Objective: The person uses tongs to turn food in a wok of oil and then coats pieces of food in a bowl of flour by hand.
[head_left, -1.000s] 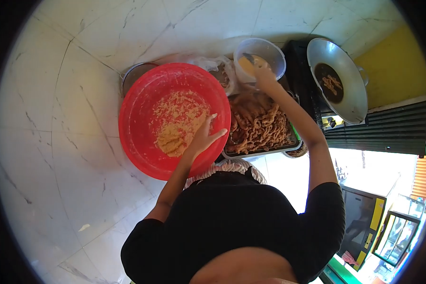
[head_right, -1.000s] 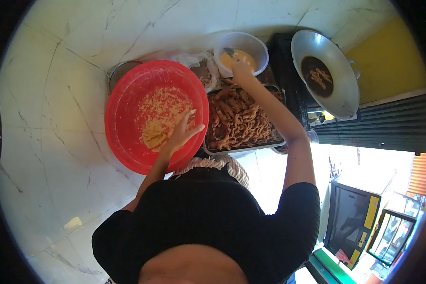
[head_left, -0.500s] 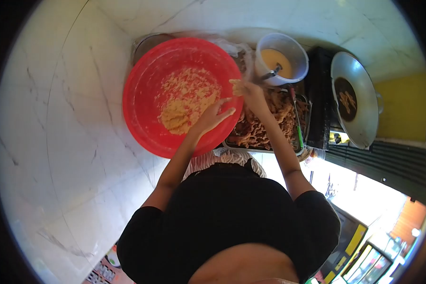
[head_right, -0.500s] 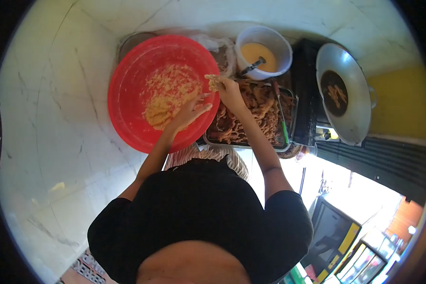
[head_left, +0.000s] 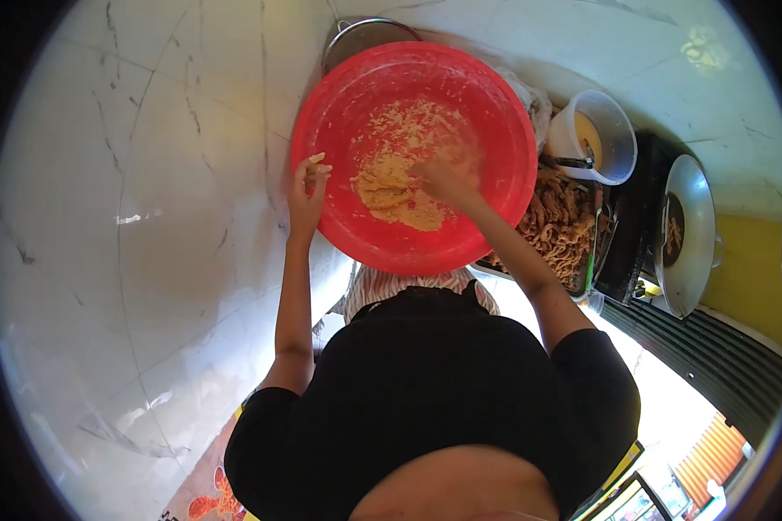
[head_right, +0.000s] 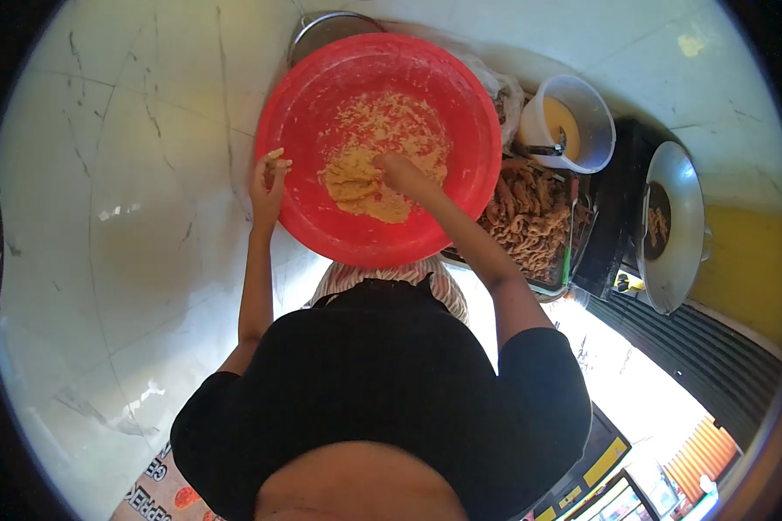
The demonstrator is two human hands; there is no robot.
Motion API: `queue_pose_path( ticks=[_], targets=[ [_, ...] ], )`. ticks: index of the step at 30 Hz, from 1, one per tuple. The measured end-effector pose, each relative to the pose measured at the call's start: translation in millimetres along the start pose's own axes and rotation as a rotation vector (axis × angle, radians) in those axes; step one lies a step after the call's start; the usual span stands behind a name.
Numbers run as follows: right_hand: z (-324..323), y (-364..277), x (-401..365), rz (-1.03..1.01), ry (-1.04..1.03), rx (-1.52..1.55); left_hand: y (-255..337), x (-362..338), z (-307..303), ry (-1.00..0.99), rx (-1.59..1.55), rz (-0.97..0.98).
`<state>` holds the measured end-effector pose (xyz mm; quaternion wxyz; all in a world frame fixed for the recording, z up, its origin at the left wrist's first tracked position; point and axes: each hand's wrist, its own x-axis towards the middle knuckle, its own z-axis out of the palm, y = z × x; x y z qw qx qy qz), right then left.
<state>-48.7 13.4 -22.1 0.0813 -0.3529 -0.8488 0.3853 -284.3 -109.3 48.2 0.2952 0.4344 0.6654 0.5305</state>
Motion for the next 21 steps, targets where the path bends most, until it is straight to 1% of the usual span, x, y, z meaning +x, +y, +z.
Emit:
queue_pose_path(
  ticks=[1, 2, 3, 4, 6, 7, 8, 10, 11, 13, 16, 19, 21],
  targets=[
    [5.3, -5.1, 8.1, -0.069, -0.059, -0.079, -2.7, 3.9, -1.9, 0.001, -0.006, -0.004],
    [10.8, -9.6, 13.4, -0.063, -0.064, -0.083, -5.5, 6.2, -0.5, -0.002, 0.047, 0.057],
    [12.3, -18.9, 17.1, -0.079, -0.021, -0.108, -3.4, 7.8, 2.0, -0.005, 0.098, 0.117],
    [14.0, -27.3, 18.8, -0.093, 0.021, -0.132, -1.7, 7.9, 3.2, -0.010, 0.090, 0.110],
    [13.1, -45.3, 19.6, -0.106, -0.017, -0.176, 3.9, 6.8, 4.1, 0.006, 0.229, 0.065],
    [12.9, -51.1, 21.4, -0.133, -0.047, -0.219, 0.1, 6.7, 4.5, 0.002, 0.221, 0.061],
    [18.7, -49.7, 22.9, -0.127, -0.047, -0.223, -4.9, 6.9, 4.4, 0.031, 0.165, 0.062],
    [33.8, -42.9, 23.2, -0.068, 0.046, -0.172, -9.0, 6.8, 2.8, 0.055, 0.108, 0.062],
    [37.2, -38.8, 24.2, -0.066, 0.047, -0.177, -10.0, 6.8, 2.5, 0.054, 0.095, 0.072],
    [36.0, -35.3, 27.5, 0.015, 0.047, -0.222, -5.8, 8.7, 2.2, 0.054, 0.081, 0.083],
    [39.3, -30.5, 34.2, -0.042, -0.012, -0.288, -3.8, 6.7, -0.6, 0.029, 0.085, 0.111],
    [42.7, -24.3, 40.8, -0.028, -0.041, -0.240, -5.2, 6.8, -1.4, 0.026, 0.099, 0.115],
    [44.5, -19.7, 44.2, -0.015, -0.030, -0.224, -5.3, 7.0, -0.7, 0.033, 0.052, 0.135]
  ],
)
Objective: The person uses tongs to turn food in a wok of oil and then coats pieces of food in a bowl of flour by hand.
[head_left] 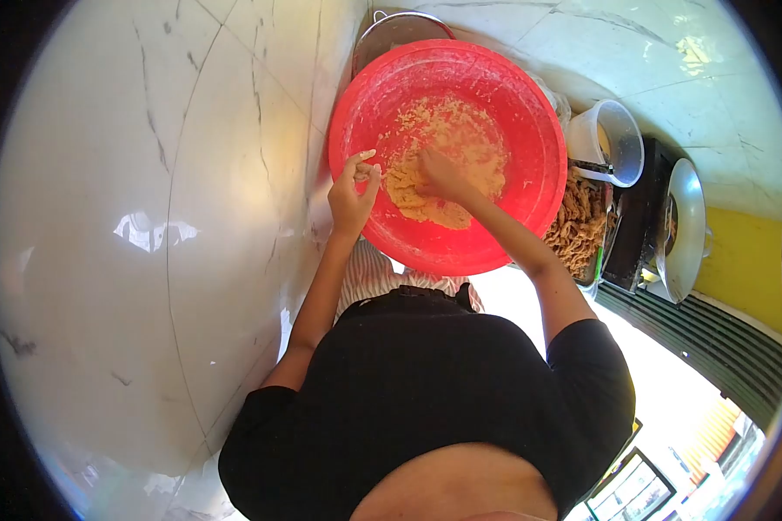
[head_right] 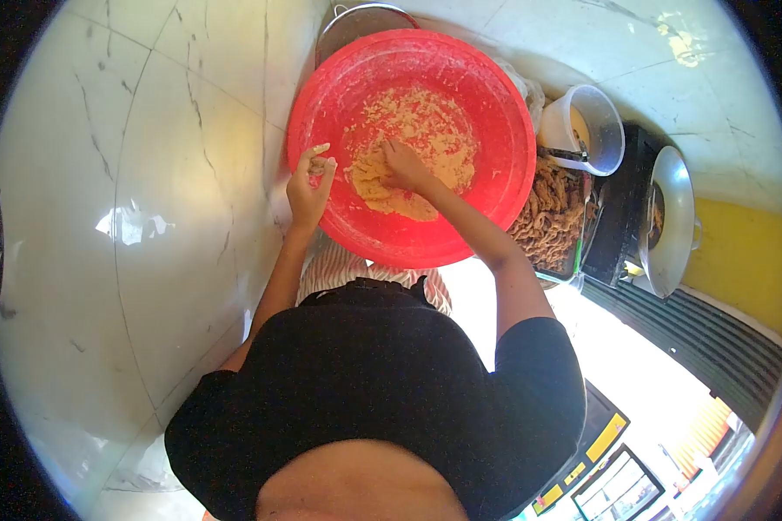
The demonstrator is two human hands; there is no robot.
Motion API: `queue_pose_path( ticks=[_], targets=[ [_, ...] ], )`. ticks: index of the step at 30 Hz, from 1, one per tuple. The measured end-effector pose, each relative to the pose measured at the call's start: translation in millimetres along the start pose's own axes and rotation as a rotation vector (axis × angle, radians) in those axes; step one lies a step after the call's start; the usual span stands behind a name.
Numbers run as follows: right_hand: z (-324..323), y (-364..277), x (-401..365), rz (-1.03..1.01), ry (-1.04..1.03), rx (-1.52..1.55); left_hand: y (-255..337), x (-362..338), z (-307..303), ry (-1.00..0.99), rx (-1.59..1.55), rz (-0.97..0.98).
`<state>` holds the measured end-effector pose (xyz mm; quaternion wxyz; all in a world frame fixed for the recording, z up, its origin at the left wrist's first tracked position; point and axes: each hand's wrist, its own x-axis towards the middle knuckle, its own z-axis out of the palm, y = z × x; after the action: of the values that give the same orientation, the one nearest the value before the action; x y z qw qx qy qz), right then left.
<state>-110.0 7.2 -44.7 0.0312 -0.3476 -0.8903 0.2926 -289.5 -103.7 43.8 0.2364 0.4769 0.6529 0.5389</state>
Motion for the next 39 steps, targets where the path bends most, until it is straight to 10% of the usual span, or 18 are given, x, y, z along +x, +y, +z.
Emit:
queue_pose_path(
  ticks=[8, 16, 23, 39],
  targets=[
    [-3.9, 42.1, 13.6, 0.089, 0.636, 0.050, -5.5, 0.5, 1.6, 0.020, 0.033, 0.017],
    [1.2, 4.0, -6.8, -0.212, -0.132, 0.162, -6.1, -2.2, 4.1, 0.022, 0.074, -0.001],
    [24.2, -6.9, 2.0, -0.427, 0.046, 0.093, -5.4, -1.3, 4.1, 0.007, 0.079, -0.003],
    [-5.3, 30.6, -31.3, 0.021, -0.191, -0.157, -6.5, -1.9, 3.9, -0.004, 0.073, 0.006]
  ],
)
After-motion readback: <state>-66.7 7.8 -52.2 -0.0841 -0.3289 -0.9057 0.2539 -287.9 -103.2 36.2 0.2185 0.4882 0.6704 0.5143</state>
